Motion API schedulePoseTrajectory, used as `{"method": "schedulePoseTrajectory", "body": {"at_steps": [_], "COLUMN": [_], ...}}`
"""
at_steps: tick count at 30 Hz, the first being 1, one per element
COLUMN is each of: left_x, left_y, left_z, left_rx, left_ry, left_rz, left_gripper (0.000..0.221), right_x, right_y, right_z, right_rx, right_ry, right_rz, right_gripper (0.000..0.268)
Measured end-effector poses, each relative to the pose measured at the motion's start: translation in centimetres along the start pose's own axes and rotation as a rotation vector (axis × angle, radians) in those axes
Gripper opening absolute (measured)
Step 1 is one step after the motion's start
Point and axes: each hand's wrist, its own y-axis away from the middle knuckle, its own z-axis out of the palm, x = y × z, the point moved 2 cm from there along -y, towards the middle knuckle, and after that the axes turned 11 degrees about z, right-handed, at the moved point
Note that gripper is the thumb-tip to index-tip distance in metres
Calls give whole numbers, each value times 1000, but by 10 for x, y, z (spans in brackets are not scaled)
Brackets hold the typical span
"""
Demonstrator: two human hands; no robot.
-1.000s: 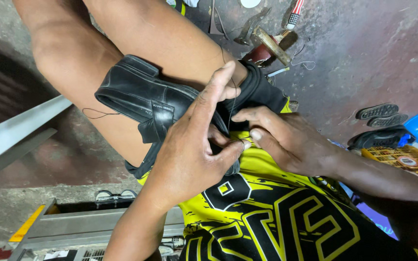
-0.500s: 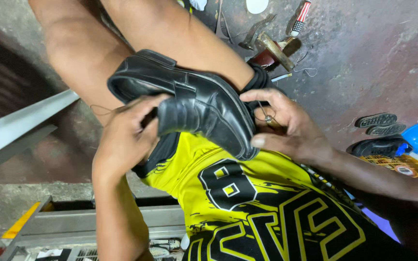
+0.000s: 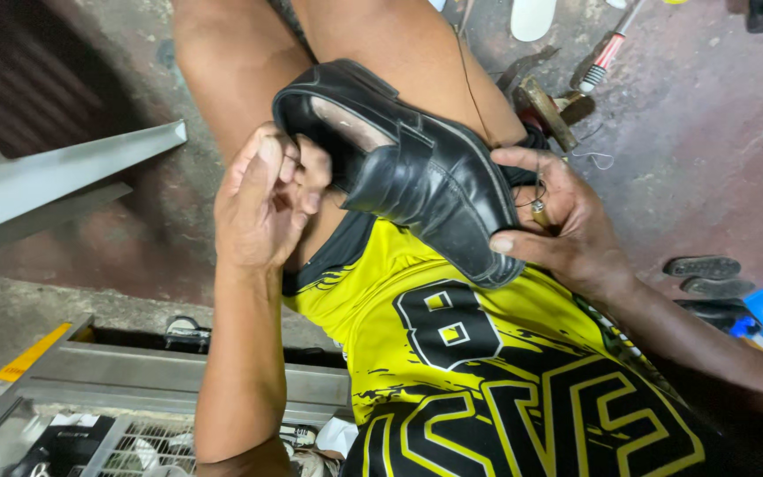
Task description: The person stitches the sole of a black leather shoe by hand. The person uses a needle-like tool to pull thread through the edge of the sole, repeatedly looping and tightening it along the perimeter.
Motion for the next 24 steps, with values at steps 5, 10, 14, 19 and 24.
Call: {"method": "schedulePoseTrajectory", "body": {"at_steps": [5, 10, 14, 19, 24], "left_x": [21, 18, 33, 38, 36], "left_y": [-2, -7, 8, 11, 4], "left_z": [27, -7, -81, -167, -105], "left_rx": [-356, -448, -118, 299, 243], "left_ry": [-1099, -1223, -1098, -909, -1232], "left_rz": [256, 251, 352, 347, 619], "left_gripper": [6, 42, 55, 53, 23], "right_x": [1, -3, -3, -1, 0], "right_y": [3, -1, -10, -14, -20], "right_z": [6, 14, 21, 15, 1], "right_rx": [-10, -42, -87, -103, -140], "right_ry": [15, 57, -72, -61, -21], "right_rz": [-101, -14, 130, 42, 82], "right_gripper": [86, 92, 89, 88, 91]}}
